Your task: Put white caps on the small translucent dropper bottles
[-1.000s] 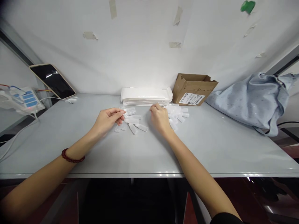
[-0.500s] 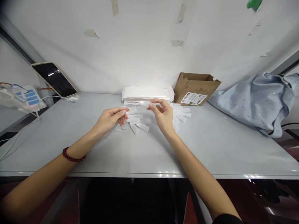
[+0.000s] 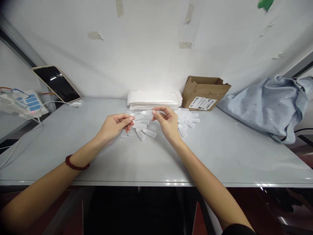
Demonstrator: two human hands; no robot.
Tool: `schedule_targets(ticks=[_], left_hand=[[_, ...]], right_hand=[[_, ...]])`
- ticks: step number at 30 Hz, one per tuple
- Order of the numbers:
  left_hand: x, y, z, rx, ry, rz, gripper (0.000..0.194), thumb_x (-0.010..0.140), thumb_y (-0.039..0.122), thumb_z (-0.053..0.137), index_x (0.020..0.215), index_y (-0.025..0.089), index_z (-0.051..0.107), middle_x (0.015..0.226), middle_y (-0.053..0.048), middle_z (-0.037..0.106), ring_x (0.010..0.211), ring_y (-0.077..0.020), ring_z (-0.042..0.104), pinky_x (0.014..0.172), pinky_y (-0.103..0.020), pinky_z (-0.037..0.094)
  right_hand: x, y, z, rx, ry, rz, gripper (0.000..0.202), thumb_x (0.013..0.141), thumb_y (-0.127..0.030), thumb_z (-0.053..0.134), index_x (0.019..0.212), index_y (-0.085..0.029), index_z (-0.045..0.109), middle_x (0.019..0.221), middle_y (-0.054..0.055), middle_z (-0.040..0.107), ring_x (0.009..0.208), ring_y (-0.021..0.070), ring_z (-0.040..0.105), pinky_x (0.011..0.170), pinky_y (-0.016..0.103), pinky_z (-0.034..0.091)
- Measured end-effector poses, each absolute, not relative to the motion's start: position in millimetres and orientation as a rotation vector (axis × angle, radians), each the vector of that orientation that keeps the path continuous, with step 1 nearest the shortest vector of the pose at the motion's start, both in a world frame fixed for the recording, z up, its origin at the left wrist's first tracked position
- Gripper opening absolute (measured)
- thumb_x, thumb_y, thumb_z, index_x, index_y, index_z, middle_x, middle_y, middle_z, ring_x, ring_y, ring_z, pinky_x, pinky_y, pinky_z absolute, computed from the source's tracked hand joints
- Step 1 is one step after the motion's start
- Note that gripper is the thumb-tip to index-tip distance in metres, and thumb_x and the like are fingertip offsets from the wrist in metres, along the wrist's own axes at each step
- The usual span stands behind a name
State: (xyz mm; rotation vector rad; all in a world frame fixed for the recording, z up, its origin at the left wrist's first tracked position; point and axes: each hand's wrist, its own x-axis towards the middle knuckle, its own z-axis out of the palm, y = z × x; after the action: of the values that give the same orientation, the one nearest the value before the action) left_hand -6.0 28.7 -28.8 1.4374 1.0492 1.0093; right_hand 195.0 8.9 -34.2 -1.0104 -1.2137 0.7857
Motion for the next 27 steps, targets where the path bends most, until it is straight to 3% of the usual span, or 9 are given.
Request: schedule_targets(ticks=[5,13,27], left_hand=[[-6.1,25.4,-26.7,1.593,1.061,0.992,0.023,0.077,0.037,0.068,0.071,0.014,0.068,0.070,-0.005,0.069,0.052,-0.0107,0.055,0.051,-0.025,0.046],[-6.0,25.1,-29.9,1.644,1.002,0.988,0.019,0.079,0.033,0.065,0.087,0.015,0.069,0.078,-0.005,0.070,0.057,-0.0110,0.057,0.054,-0.025,0.048],[-5.7,24.6,-28.8,1.641,1.016,1.022,0.021,0.079,0.036,0.067,0.084,0.016,0.070,0.076,-0.004,0.069,0.057,-0.0109,0.056,0.054,-0.024,0.047]], right_hand=[[195.0,9.8,-36.2,-0.999,-1.245,0.808,0.019,0.076,-0.037,0.072,0.083,-0.021,0.064,0.084,-0.001,0.067,0.057,0.0096,0.056,0.062,0.030,0.047],[194.0,9.2,-35.3,-0.974,-1.224,0.811,0.017,0.076,-0.033,0.073,0.081,-0.021,0.064,0.078,-0.002,0.066,0.053,0.0083,0.053,0.061,0.029,0.046],[192.6,7.3,-35.1,-0.974,-1.235,0.809,0.019,0.075,-0.036,0.073,0.081,-0.021,0.063,0.076,-0.003,0.066,0.054,0.0093,0.055,0.064,0.031,0.048]])
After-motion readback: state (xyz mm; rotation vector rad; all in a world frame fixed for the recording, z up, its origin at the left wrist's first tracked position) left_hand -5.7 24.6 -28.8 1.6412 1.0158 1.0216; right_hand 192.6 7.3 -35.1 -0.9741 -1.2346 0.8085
